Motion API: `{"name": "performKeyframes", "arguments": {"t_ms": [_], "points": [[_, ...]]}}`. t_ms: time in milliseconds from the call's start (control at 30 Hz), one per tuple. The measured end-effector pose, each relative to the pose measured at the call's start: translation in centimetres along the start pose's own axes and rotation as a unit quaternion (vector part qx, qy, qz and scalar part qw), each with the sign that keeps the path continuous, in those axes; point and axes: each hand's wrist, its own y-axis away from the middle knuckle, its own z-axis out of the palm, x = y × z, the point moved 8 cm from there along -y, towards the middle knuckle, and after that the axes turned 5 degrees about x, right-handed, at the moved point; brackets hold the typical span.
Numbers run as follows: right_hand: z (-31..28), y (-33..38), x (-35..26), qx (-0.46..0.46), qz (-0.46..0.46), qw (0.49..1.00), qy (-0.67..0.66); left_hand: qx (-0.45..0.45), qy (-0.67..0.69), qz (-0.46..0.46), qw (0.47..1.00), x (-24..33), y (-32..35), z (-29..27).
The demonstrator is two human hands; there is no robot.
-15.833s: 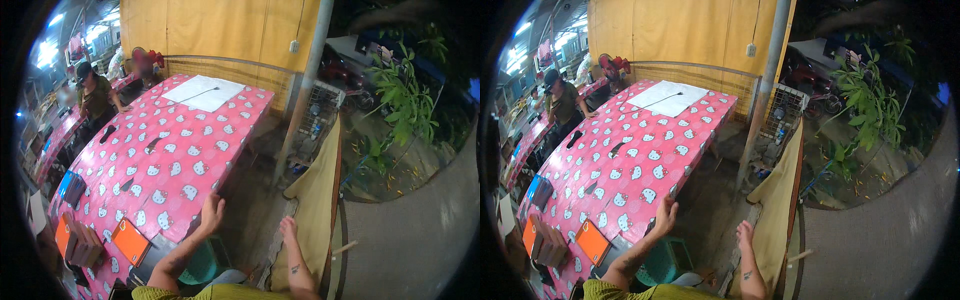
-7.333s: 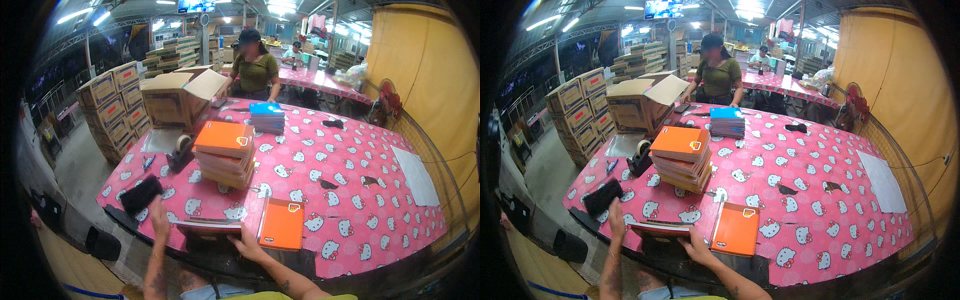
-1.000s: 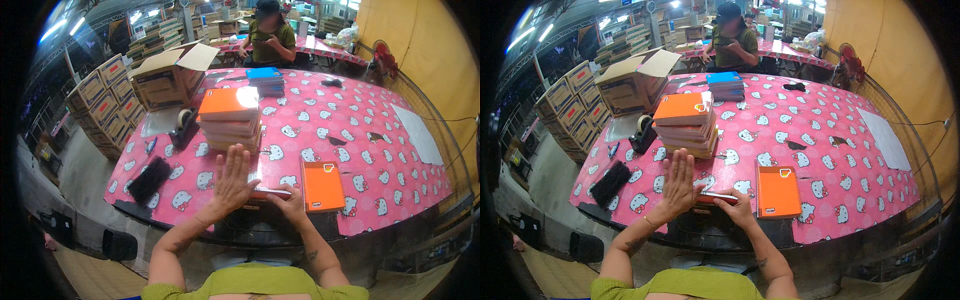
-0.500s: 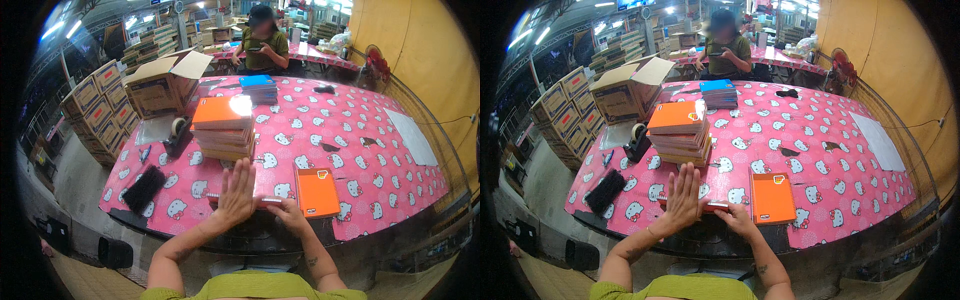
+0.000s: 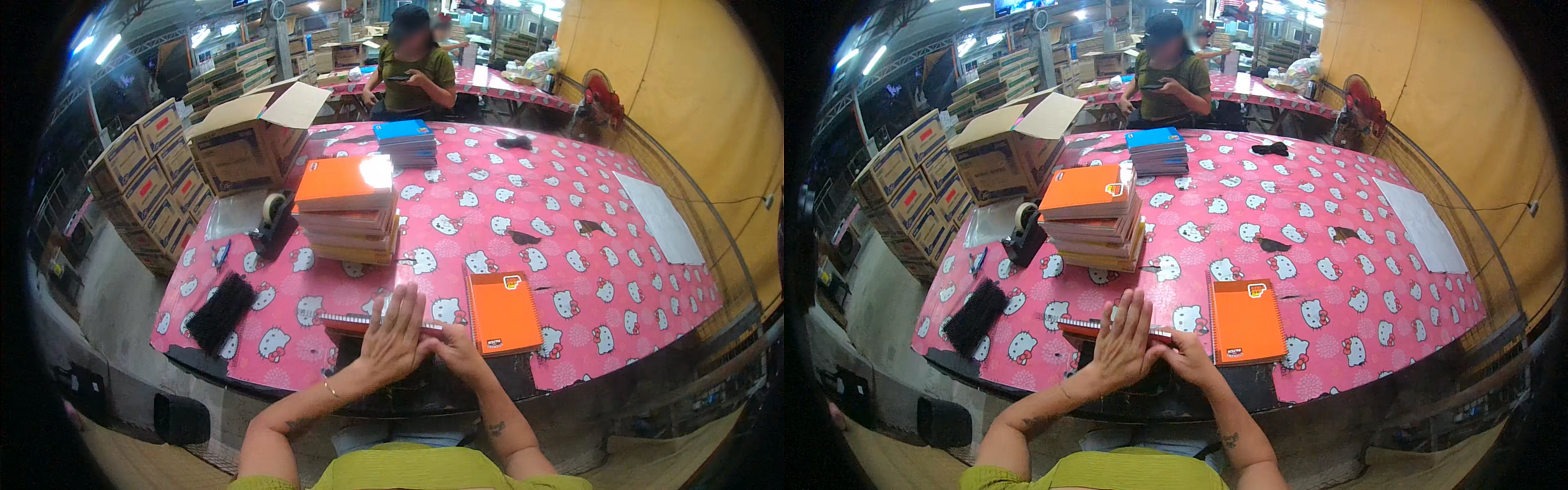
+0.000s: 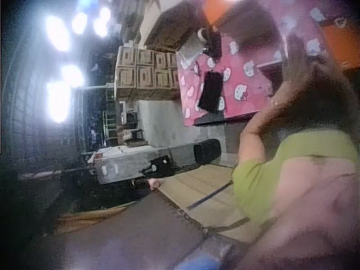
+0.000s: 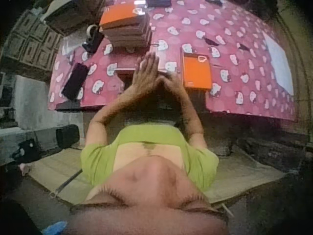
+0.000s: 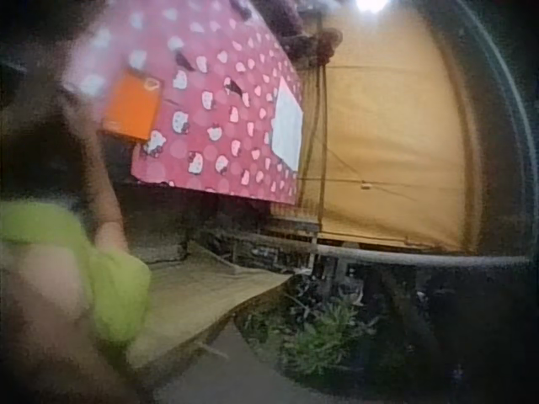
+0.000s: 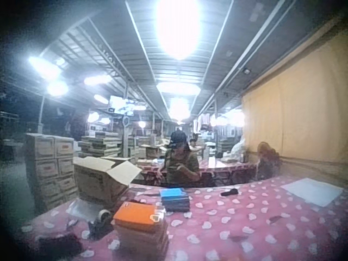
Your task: The person takes spiral notebooks from a stack and slides a plastic strip along the spiral spine to bind them before placing them in a separate pile.
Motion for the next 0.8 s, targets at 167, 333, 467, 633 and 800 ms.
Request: {"name": "performKeyframes", "arguments": {"t_ms": [167, 333, 467, 633, 800], "points": [[-0.1, 0.0, -2.3, 0.003, -0.022, 0.999, 0.034, 0.124, 0.168, -0.016, 0.978, 1.2, 2.8, -2.3], [-0.5, 0.4, -6.6, 0.007, -0.064, 0.988, 0.138, 0.025, 0.217, -0.013, 0.976, -1.7, -1.7, -3.4], [-2.8, -0.2, -7.1, -0.044, 0.01, 0.993, 0.108, 0.009, 0.192, 0.02, 0.981, -1.8, -1.6, -2.9], [-2.5, -2.3, -9.6, -0.142, -0.07, 0.965, 0.209, 0.024, 0.202, 0.028, 0.979, -1.8, -1.8, -2.6], [-1.0, -2.1, -10.4, -0.046, -0.178, 0.948, 0.26, 0.022, 0.175, 0.01, 0.984, -1.4, -1.3, -3.1]]}}
